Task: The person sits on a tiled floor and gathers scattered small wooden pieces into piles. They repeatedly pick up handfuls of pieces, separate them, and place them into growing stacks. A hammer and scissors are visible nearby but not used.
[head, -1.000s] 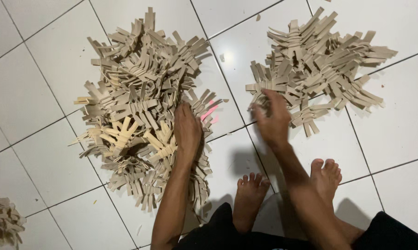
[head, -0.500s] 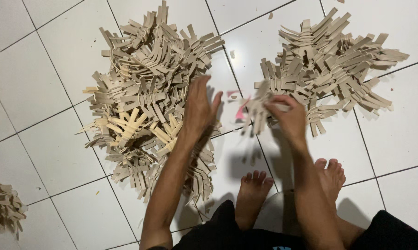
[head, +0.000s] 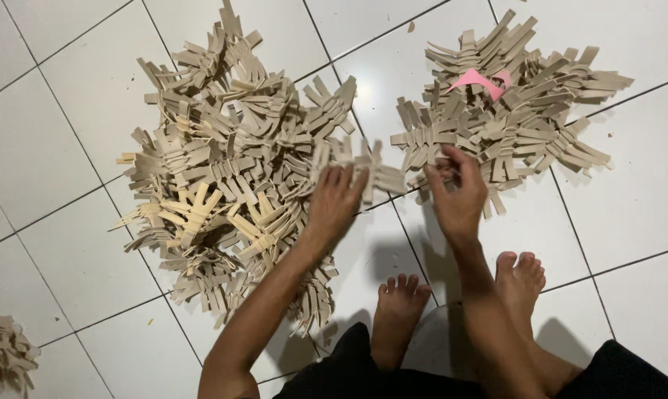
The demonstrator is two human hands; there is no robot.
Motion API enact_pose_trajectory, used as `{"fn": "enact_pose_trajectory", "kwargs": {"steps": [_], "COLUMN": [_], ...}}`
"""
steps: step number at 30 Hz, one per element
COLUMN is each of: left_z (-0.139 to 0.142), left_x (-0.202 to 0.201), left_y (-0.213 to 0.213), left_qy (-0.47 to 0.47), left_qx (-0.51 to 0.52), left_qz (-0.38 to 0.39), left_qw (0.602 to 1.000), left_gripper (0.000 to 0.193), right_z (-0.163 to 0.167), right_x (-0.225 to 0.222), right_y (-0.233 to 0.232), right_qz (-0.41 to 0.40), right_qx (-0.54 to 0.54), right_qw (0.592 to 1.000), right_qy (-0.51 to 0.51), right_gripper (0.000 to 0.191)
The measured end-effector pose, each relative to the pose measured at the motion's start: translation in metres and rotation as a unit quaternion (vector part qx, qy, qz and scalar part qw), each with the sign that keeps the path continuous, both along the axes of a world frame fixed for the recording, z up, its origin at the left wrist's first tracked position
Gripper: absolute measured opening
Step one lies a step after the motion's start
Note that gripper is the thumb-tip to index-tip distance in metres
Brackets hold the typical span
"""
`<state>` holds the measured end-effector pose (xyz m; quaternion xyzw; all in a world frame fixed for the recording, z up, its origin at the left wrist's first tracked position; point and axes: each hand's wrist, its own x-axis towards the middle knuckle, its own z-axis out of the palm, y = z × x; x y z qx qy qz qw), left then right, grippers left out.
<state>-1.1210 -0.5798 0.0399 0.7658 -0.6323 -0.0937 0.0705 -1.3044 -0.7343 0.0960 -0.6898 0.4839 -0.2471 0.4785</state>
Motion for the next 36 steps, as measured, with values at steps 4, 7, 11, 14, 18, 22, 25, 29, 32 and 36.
{"fn": "enact_pose_trajectory", "kwargs": {"steps": [4, 7, 11, 14, 18, 22, 25, 29, 32, 36], "left_z": [0.020, 0.037, 0.055, 0.059, 0.054, 0.048, 0.049, 0.049, 0.043, 0.035], "left_x": [-0.037, -0.039, -0.029, -0.021, -0.015, -0.013, -0.017, -0.026, -0.031, -0.032], "left_y": [0.035, 0.048, 0.055, 0.056, 0.060, 0.069, 0.079, 0.086, 0.087, 0.089], "left_qy": [-0.045, 0.026, 0.187, 0.220, 0.195, 0.194, 0.187, 0.216, 0.292, 0.405], "left_qx": [-0.079, -0.150, -0.040, -0.054, -0.065, -0.097, 0.043, 0.078, -0.050, -0.057], "left_qz": [-0.029, 0.043, 0.263, 0.382, 0.387, 0.367, 0.387, 0.429, 0.460, 0.491], "left_qw": [0.995, 0.987, 0.946, 0.896, 0.899, 0.904, 0.902, 0.874, 0.837, 0.769], "left_gripper": [0.057, 0.042, 0.013, 0.029, 0.041, 0.030, 0.035, 0.034, 0.030, 0.032], "right_z": [0.002, 0.002, -0.009, -0.018, -0.019, 0.000, 0.020, 0.020, -0.002, -0.023], "right_x": [0.025, 0.031, 0.031, 0.027, 0.013, -0.001, -0.014, 0.002, 0.037, 0.058], "right_y": [0.019, 0.028, 0.038, 0.041, 0.026, -0.006, -0.027, -0.021, 0.007, 0.038], "right_qz": [0.114, 0.204, 0.295, 0.325, 0.344, 0.399, 0.405, 0.310, 0.345, 0.369], "right_qx": [0.010, -0.004, -0.024, 0.004, 0.079, 0.155, 0.190, 0.204, -0.035, -0.127], "right_qw": [0.991, 0.975, 0.945, 0.930, 0.913, 0.873, 0.853, 0.918, 0.932, 0.898], "right_qy": [0.071, 0.088, 0.142, 0.171, 0.204, 0.232, 0.269, 0.140, 0.104, 0.205], "right_gripper": [0.063, 0.078, 0.072, 0.052, 0.029, 0.018, 0.023, 0.024, 0.020, 0.037]}}
